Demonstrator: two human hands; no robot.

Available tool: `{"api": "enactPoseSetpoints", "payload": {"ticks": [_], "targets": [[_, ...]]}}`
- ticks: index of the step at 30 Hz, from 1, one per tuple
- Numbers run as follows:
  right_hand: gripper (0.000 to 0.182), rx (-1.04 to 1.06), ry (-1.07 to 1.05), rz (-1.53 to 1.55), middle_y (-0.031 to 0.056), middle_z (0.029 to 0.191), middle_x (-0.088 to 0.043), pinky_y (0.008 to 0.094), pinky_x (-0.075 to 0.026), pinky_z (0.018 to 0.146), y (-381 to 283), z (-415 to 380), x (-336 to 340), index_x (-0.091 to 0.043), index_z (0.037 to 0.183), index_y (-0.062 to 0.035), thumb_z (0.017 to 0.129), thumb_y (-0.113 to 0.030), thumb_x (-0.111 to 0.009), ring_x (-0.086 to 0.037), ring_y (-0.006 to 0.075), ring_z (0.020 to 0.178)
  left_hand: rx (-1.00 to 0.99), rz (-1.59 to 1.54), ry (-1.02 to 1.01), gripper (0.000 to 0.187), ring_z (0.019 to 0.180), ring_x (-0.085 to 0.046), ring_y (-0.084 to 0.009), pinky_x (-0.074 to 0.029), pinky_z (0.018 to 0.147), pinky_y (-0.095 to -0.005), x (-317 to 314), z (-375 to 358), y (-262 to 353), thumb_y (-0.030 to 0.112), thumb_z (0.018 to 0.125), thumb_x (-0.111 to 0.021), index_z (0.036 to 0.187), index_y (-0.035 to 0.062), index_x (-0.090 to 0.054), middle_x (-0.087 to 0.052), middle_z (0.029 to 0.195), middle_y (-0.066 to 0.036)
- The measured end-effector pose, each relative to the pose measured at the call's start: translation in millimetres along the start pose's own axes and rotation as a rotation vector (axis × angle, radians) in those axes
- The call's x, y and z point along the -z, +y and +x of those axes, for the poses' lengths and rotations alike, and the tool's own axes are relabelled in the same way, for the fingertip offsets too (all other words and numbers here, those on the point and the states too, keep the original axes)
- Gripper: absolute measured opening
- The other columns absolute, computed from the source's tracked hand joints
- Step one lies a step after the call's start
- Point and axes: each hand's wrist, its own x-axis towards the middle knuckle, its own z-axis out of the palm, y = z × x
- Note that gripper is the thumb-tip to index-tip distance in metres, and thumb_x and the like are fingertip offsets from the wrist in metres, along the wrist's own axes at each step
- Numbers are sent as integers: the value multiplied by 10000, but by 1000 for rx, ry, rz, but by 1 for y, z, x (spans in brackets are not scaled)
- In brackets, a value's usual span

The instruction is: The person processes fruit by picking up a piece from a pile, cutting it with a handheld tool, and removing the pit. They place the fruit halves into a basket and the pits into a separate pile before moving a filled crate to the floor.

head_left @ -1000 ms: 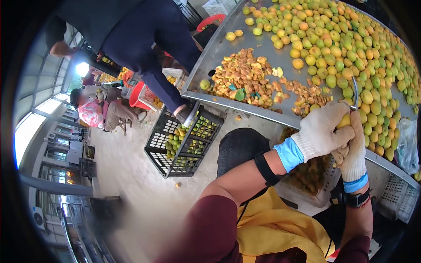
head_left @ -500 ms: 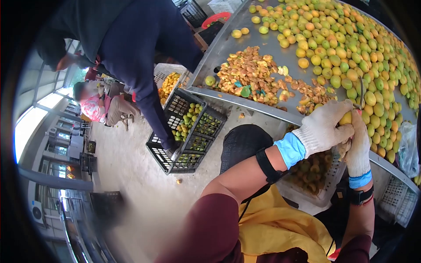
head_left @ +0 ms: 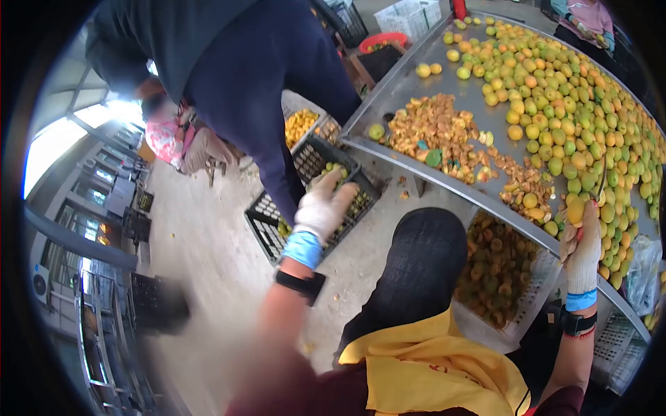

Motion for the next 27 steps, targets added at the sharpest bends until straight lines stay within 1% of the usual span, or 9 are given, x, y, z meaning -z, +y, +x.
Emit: {"api": "enactPoseSetpoints", "payload": {"ticks": [3, 5, 6, 10, 14, 18, 21, 23, 27], "targets": [[366, -28, 74, 2, -26, 599, -508, 271, -303, 326, 23, 5, 5, -628, 1025, -59, 1079, -412, -551, -390, 122, 359, 491, 289, -477, 462, 1224, -619, -441, -504, 1036, -454, 21, -31, -99, 406, 908, -624, 1231, 79, -674, -609, 1347, -273], [406, 11, 240, 64, -26, 591, -512, 270, -298, 319, 29, 10, -5, -626, 961, -69, 1073, -451, -545, -379, 129, 345, 643, 446, -488, 557, 1271, -618, -407, -504, 1062, -453, 15, -49, -157, 417, 925, -610, 1372, 84, -592, -589, 1419, -263], [324, -100, -68, -114, -25, 647, -541, 224, -324, 381, 27, 7, 26, -635, 1056, -68, 1079, -385, -571, -457, 87, 451, 664, 453, -448, 599, 1294, -607, -401, -500, 1075, -448, 11, -56, -181, 429, 923, -613, 1416, 93, -554, -578, 1443, -253], [313, -134, -250, -234, -25, 701, -584, 215, -336, 383, 15, -15, 15, -639, 1032, -83, 1072, -389, -584, -487, 81, 469, 818, 434, -385, 714, 1344, -583, -375, -482, 1114, -431, -8, -61, -244, 460, 903, -630, 1486, 73, -491, -537, 1510, -233], [297, -111, 28, -186, -27, 767, -629, 190, -360, 411, 26, -21, -1, -635, 1037, -107, 1051, -403, -627, -516, 47, 518, 903, 464, -636, 675, 1366, -570, -353, -470, 1128, -438, -28, -64, -272, 428, 923, -622, 1496, 95, -497, -544, 1512, -208], [301, -113, 3, -204, -30, 772, -626, 185, -353, 414, 39, -5, 26, -631, 1034, -116, 1047, -416, -631, -513, 42, 524, 859, 575, -570, 616, 1363, -575, -327, -432, 1163, -450, -30, -73, -262, 392, 931, -626, 1478, 123, -538, -574, 1481, -172], [332, -43, 20, -151, -27, 706, -605, 197, -323, 376, 43, -10, 14, -629, 1010, -108, 1054, -437, -612, -484, 54, 464, 880, 552, -608, 578, 1370, -567, -317, -452, 1148, -459, -26, -72, -265, 350, 942, -614, 1491, 186, -542, -545, 1516, -138], [366, -120, -37, -201, -22, 628, -572, 215, -294, 339, 42, -13, 16, -622, 988, -88, 1063, -445, -592, -449, 71, 404, 829, 567, -445, 547, 1276, -630, -335, -517, 1072, -444, -32, -84, -274, 342, 896, -685, 1421, 213, -603, -620, 1396, -166], [402, -99, -105, -216, -16, 590, -558, 222, -290, 322, 35, -36, -11, -617, 978, -49, 1073, -437, -573, -440, 77, 385, 811, 567, -513, 556, 1289, -620, -338, -536, 1048, -441, -37, -84, -293, 342, 901, -698, 1432, 211, -601, -585, 1443, -156]]}}
